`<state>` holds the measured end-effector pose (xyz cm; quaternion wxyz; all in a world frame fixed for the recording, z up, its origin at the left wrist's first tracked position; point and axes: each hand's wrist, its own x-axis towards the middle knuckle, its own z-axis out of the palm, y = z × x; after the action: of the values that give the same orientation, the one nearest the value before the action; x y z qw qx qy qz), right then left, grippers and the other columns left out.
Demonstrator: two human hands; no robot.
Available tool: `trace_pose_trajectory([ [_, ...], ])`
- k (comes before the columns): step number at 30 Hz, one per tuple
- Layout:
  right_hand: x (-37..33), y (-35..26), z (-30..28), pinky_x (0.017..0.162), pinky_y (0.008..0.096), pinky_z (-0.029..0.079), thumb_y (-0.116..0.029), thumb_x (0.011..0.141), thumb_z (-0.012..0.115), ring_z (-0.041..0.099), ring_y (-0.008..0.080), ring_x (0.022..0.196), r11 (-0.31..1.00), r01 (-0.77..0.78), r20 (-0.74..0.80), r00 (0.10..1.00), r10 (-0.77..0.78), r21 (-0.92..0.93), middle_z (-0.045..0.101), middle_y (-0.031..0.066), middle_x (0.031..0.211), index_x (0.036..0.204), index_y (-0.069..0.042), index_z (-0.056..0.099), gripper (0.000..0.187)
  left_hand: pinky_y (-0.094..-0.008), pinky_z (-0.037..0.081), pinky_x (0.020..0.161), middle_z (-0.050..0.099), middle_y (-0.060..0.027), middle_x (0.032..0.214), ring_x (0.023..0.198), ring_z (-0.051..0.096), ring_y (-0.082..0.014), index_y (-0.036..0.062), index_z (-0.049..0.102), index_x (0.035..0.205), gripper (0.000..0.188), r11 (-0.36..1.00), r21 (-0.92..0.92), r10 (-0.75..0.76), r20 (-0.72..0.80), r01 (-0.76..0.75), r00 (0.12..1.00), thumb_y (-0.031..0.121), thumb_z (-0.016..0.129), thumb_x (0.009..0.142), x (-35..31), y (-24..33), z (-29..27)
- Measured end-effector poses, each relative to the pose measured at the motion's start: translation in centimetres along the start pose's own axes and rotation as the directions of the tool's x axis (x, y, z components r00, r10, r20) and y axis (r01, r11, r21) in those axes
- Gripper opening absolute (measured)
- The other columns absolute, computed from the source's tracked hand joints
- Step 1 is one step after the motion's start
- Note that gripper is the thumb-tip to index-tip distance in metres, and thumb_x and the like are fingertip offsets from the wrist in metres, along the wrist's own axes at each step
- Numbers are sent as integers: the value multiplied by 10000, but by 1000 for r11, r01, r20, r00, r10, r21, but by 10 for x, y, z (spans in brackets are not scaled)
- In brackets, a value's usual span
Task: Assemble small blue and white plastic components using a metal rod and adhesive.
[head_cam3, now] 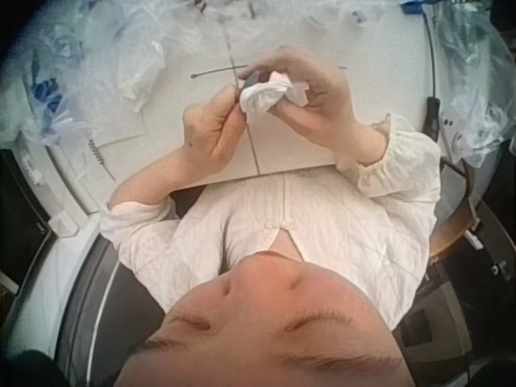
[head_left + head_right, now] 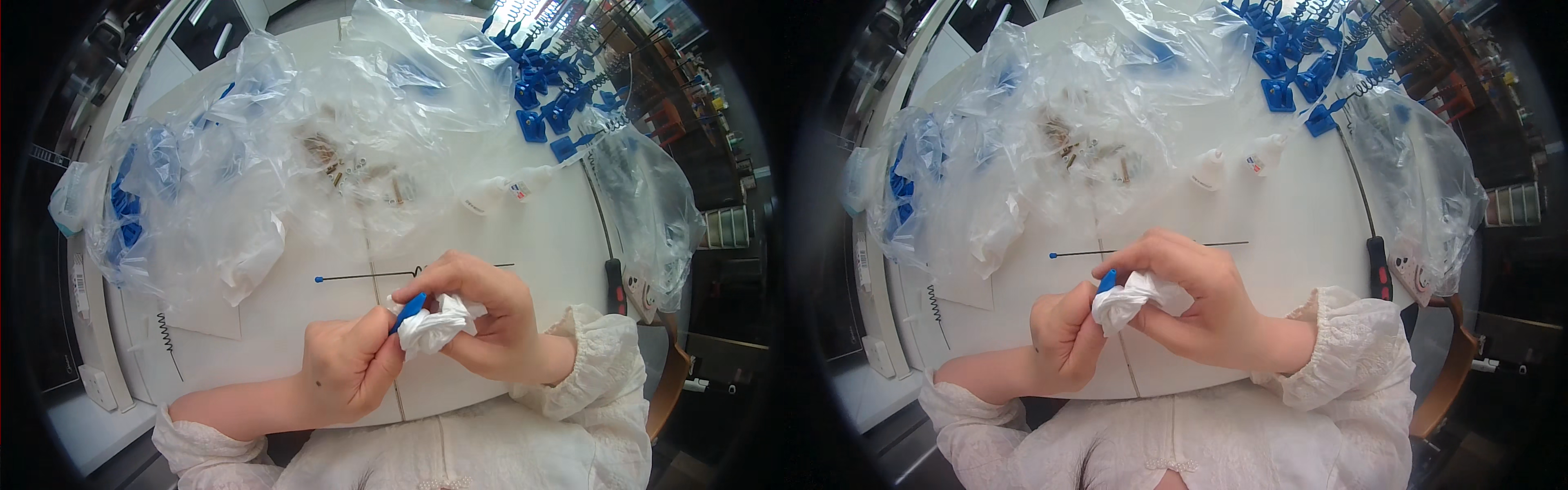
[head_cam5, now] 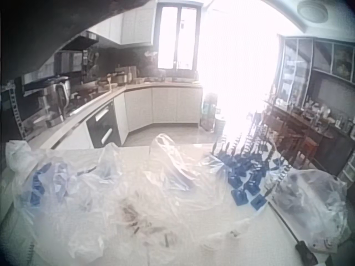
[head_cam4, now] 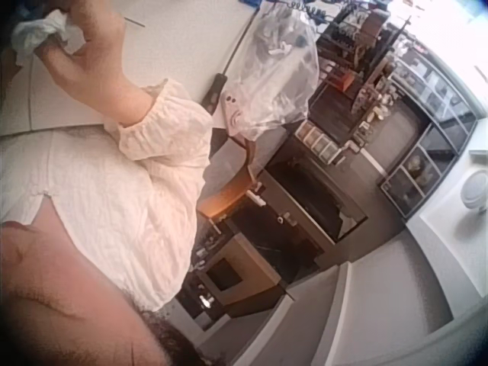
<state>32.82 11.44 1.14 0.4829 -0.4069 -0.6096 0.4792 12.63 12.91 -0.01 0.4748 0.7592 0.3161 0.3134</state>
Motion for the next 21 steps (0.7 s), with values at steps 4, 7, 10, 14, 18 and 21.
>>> trace_pose_trajectory([
  [4, -1, -1, -2, 709, 271, 507, 90, 747, 674, 669, 179, 824, 998, 36, 32, 999, -34, -59, 678, 81, 917, 1093, -15, 688, 362, -347, 377, 413, 515, -66, 581, 434, 509, -232, 18, 571, 845, 45, 990, 108, 93, -30, -89, 995, 12, 598, 881, 3, -2, -1],
  [7, -3, -1, 0, 707, 270, 512, 95, 761, 686, 677, 182, 840, 999, 49, 27, 998, -48, -24, 692, 112, 948, 1095, 4, 705, 347, -354, 379, 409, 520, -66, 585, 435, 512, -237, 8, 573, 829, 53, 980, 140, 144, -18, -141, 989, 15, 608, 868, 2, -2, -1],
  [10, -3, -1, 0, 719, 273, 520, 91, 777, 706, 684, 184, 847, 997, 70, 28, 997, -71, 38, 705, 135, 966, 1088, 24, 720, 318, -355, 384, 408, 528, -72, 593, 437, 515, -243, -4, 573, 829, 52, 982, 104, 160, -27, -156, 987, 14, 609, 863, -2, -4, 1],
  [14, -1, -2, -3, 726, 279, 526, 74, 777, 722, 685, 191, 836, 997, 71, 80, 994, -74, 40, 704, 131, 956, 1084, 19, 729, 311, -347, 397, 409, 540, -78, 608, 441, 523, -250, -25, 592, 882, 54, 989, 20, 149, -64, -148, 987, 16, 614, 857, -4, -4, 5],
  [18, 0, 1, -3, 721, 276, 525, 25, 776, 763, 683, 191, 832, 997, 78, 83, 993, -79, 21, 701, 128, 948, 1078, 15, 730, 304, -343, 412, 418, 547, -73, 611, 450, 535, -250, -35, 601, 940, 101, 979, 111, 179, -62, -171, 982, 16, 613, 854, -3, -6, 4],
  [21, -2, 0, 1, 714, 273, 523, -18, 770, 794, 683, 192, 828, 999, 41, 85, 996, -41, 1, 701, 128, 945, 1078, 15, 730, 316, -345, 420, 428, 550, -74, 614, 459, 547, -247, -45, 601, 978, 139, 947, 172, 268, 49, -273, 962, 10, 605, 851, -3, -12, 4],
])
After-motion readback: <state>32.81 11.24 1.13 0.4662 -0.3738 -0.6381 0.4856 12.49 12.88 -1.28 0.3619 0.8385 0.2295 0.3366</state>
